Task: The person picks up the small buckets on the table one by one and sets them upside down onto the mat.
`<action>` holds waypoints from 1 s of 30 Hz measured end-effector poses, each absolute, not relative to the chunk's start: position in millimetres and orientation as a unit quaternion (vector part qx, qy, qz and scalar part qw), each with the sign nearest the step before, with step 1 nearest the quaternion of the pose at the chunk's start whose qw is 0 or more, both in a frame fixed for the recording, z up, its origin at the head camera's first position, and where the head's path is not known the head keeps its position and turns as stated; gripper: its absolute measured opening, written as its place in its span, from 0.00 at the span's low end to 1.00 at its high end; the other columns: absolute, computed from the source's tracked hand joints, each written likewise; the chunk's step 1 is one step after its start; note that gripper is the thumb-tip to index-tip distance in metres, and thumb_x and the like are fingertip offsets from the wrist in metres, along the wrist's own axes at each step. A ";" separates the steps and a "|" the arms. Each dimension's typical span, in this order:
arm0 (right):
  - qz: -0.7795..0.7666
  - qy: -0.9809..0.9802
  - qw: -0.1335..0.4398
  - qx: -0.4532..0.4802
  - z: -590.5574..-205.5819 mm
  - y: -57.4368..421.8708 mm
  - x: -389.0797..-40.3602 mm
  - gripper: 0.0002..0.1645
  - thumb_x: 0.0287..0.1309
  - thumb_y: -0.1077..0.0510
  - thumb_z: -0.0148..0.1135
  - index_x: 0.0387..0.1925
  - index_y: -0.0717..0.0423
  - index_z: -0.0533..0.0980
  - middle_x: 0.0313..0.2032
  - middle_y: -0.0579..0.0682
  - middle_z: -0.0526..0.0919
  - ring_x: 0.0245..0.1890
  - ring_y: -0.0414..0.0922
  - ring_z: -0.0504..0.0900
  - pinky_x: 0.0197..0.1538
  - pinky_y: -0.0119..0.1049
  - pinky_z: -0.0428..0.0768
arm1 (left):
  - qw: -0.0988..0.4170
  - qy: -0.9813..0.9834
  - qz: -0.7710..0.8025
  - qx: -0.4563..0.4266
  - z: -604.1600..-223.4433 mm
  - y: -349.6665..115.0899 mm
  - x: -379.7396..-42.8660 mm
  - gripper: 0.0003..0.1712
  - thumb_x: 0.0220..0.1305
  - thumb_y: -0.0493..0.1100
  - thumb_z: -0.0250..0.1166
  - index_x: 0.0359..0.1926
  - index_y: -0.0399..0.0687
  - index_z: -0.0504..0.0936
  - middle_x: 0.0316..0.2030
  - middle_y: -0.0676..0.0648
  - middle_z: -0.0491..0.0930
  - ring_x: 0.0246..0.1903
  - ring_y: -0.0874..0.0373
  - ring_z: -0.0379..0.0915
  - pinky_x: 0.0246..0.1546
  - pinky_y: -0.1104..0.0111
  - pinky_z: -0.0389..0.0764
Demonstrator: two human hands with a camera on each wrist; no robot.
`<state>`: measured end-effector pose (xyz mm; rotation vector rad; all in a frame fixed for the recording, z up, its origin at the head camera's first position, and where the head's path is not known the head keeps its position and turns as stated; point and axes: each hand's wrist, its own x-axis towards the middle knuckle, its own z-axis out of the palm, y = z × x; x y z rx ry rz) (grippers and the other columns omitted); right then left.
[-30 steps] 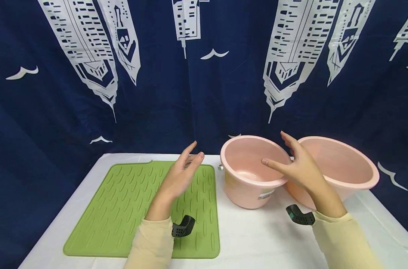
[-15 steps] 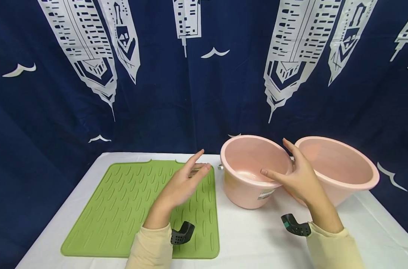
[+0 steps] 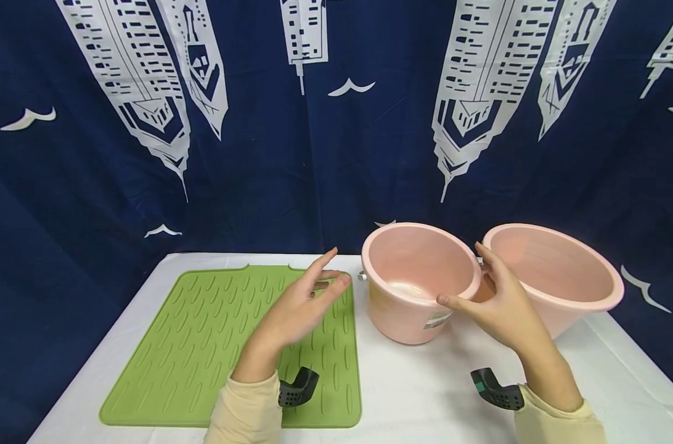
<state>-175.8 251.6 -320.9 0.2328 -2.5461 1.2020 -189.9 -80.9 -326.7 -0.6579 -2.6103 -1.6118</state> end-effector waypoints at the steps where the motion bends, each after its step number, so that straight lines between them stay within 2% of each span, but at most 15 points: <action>1: 0.422 -0.890 0.154 0.083 -320.7 251.9 -175.7 0.73 0.44 0.48 0.83 0.79 0.61 0.45 0.73 0.68 0.57 0.68 0.66 0.63 0.65 0.64 0.62 | 0.006 -0.832 -0.514 -0.210 -326.5 -81.4 -189.6 0.37 0.74 0.65 0.53 0.78 0.70 0.55 0.61 0.56 0.77 0.63 0.52 0.70 0.62 0.46 0.69; 6: 0.423 -0.890 0.145 0.094 -321.9 251.9 -175.9 0.73 0.45 0.48 0.83 0.79 0.62 0.44 0.72 0.69 0.57 0.67 0.66 0.65 0.65 0.63 0.63 | 0.014 -0.832 -0.512 -0.213 -326.6 -82.8 -189.4 0.37 0.74 0.64 0.54 0.78 0.67 0.56 0.62 0.54 0.77 0.63 0.51 0.71 0.61 0.45 0.69; 12: 0.412 -0.891 0.163 0.095 -323.2 249.6 -175.6 0.73 0.41 0.48 0.85 0.78 0.65 0.48 0.70 0.69 0.61 0.66 0.66 0.66 0.63 0.62 0.65 | 0.014 -0.836 -0.508 -0.209 -325.9 -83.0 -188.5 0.38 0.74 0.64 0.55 0.79 0.64 0.56 0.62 0.53 0.77 0.63 0.51 0.71 0.62 0.44 0.68; 16: 0.400 -0.896 0.171 0.093 -323.6 247.8 -176.0 0.74 0.38 0.46 0.86 0.77 0.67 0.49 0.70 0.69 0.62 0.65 0.65 0.68 0.62 0.57 0.69 | 0.013 -0.837 -0.507 -0.207 -325.4 -82.9 -188.5 0.38 0.73 0.65 0.54 0.79 0.65 0.56 0.62 0.52 0.77 0.63 0.51 0.71 0.61 0.44 0.69; 19: 0.397 -0.897 0.174 0.085 -323.6 246.9 -175.9 0.76 0.36 0.46 0.87 0.77 0.66 0.50 0.69 0.70 0.61 0.65 0.66 0.65 0.64 0.60 0.67 | 0.008 -0.840 -0.503 -0.203 -324.9 -82.9 -188.3 0.38 0.73 0.66 0.54 0.78 0.67 0.56 0.63 0.53 0.76 0.63 0.53 0.70 0.61 0.45 0.69; 23: 0.394 -0.899 0.177 0.067 -324.4 245.1 -175.4 0.76 0.33 0.45 0.88 0.77 0.65 0.51 0.68 0.73 0.59 0.66 0.69 0.59 0.62 0.68 0.62 | 0.002 -0.843 -0.501 -0.197 -324.6 -83.0 -188.2 0.38 0.72 0.68 0.53 0.78 0.70 0.56 0.64 0.54 0.76 0.64 0.53 0.69 0.62 0.45 0.67; 27: 0.386 -0.905 0.171 0.048 -325.9 242.1 -175.1 0.78 0.31 0.44 0.89 0.77 0.65 0.51 0.67 0.73 0.58 0.64 0.67 0.58 0.60 0.68 0.62 | 0.003 -0.844 -0.500 -0.194 -324.0 -83.1 -187.4 0.39 0.72 0.68 0.54 0.78 0.69 0.56 0.63 0.55 0.76 0.65 0.50 0.68 0.62 0.44 0.67; 30: 0.392 -0.906 0.151 0.043 -326.6 238.8 -174.8 0.83 0.30 0.46 0.89 0.78 0.66 0.45 0.69 0.74 0.52 0.66 0.68 0.53 0.61 0.68 0.61 | 0.003 -0.847 -0.497 -0.189 -323.3 -82.7 -186.8 0.39 0.71 0.69 0.54 0.78 0.70 0.56 0.63 0.58 0.75 0.65 0.50 0.68 0.62 0.45 0.67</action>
